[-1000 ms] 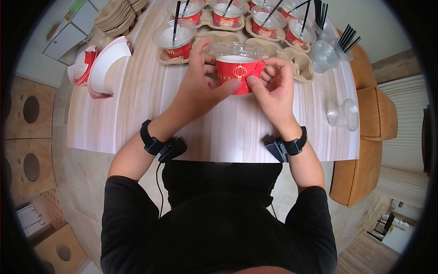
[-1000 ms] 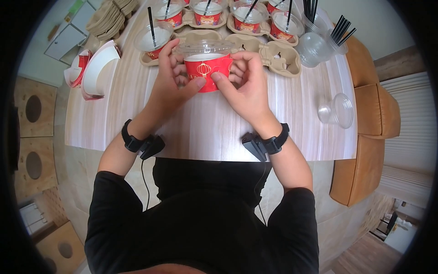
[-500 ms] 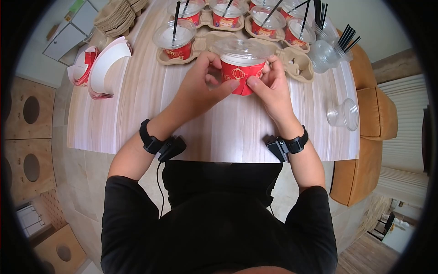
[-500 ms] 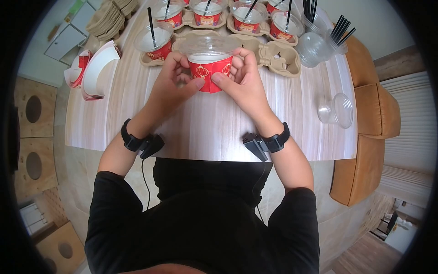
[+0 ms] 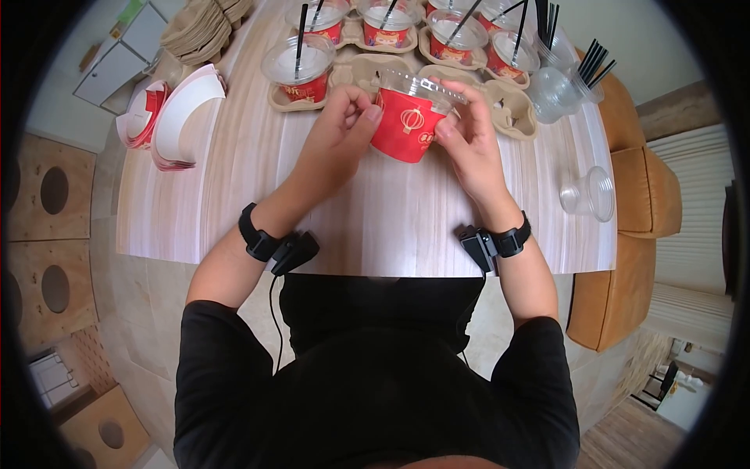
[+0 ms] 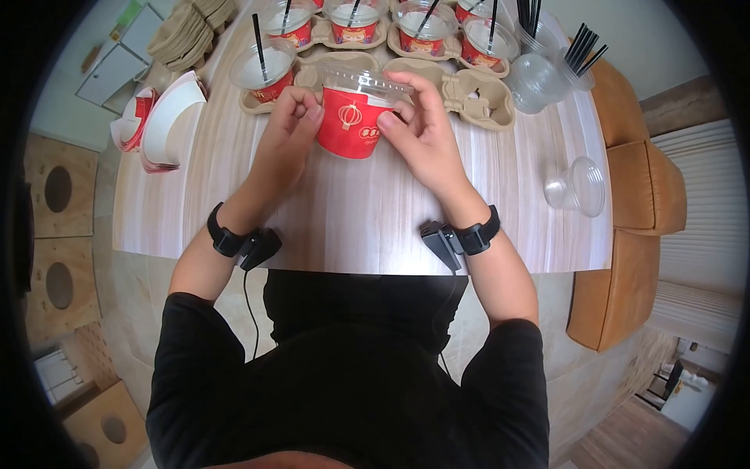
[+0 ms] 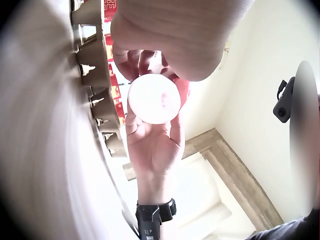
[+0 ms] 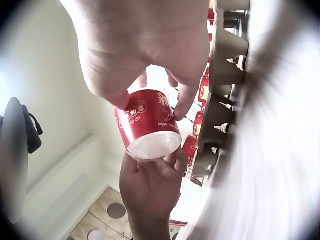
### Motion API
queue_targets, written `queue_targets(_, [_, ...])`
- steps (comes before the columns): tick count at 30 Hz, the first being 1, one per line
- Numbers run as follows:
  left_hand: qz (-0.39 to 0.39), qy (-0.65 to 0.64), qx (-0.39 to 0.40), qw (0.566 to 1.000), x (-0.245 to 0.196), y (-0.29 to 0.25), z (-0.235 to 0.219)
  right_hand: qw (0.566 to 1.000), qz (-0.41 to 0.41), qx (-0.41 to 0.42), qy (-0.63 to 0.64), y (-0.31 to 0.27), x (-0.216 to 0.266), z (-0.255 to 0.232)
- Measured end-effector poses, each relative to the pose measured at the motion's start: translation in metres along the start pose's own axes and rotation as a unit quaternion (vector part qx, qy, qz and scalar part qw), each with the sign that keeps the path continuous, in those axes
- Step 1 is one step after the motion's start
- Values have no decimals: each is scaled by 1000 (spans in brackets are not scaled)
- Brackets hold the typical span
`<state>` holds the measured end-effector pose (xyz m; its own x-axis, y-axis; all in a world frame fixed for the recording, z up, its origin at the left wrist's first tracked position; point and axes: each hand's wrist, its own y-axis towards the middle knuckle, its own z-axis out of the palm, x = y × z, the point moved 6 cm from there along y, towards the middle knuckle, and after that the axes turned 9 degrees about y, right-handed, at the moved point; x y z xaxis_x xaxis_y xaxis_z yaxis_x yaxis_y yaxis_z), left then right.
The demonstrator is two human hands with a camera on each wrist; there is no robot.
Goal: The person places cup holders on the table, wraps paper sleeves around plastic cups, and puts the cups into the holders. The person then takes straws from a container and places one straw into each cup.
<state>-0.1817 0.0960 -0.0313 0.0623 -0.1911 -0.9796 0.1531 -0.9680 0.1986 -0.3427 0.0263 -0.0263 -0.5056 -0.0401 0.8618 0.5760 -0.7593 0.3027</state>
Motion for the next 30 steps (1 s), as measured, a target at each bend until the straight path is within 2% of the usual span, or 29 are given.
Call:
queue_targets(2, [-1, 8, 18, 1000, 1, 0, 4, 1000, -19, 11, -17, -1, 1, 4])
queue_targets(4, [-59, -15, 37, 997, 10, -3, 12, 996, -62, 24, -52, -2, 6, 9])
queue_targets(8, [-98, 19, 60, 993, 16, -3, 12, 999, -44, 17, -8, 0, 1, -6])
queue_targets(10, [-125, -189, 38, 973, 23, -1, 14, 997, 40, 35, 59, -1, -3, -5])
queue_targets(14, [-158, -252, 55, 953, 19, -4, 20, 985, 89, 24, 144, -5, -11, -1])
queue_targets(16, [-163, -300, 110, 933, 22, -5, 22, 975, 119, 38, 186, -6, -11, 3])
queue_targets(19, [-189, -328, 136, 916, 25, -8, 27, 969, 121, 48, 208, -6, -16, 1])
queue_targets(23, [-172, -286, 122, 935, 34, -5, 26, 977, 124, 75, 160, -9, -12, 7])
queue_targets(25, [-136, -174, 101, 970, 31, -5, 22, 986, 101, 104, 78, -7, -11, 11])
queue_targets(26, [-150, -162, 103, 970, 33, -4, 22, 985, 104, 113, 76, -7, -11, 13])
queue_targets(27, [-145, -164, 92, 971, 35, -3, 21, 988, 97, 96, 70, -8, -10, 12])
queue_targets(29, [-161, -254, 76, 951, 49, -3, 23, 990, 93, 88, 60, -8, -7, 12])
queue_targets(30, [-178, -261, 44, 948, 57, -2, 23, 992, 71, 66, 77, -8, -3, 9])
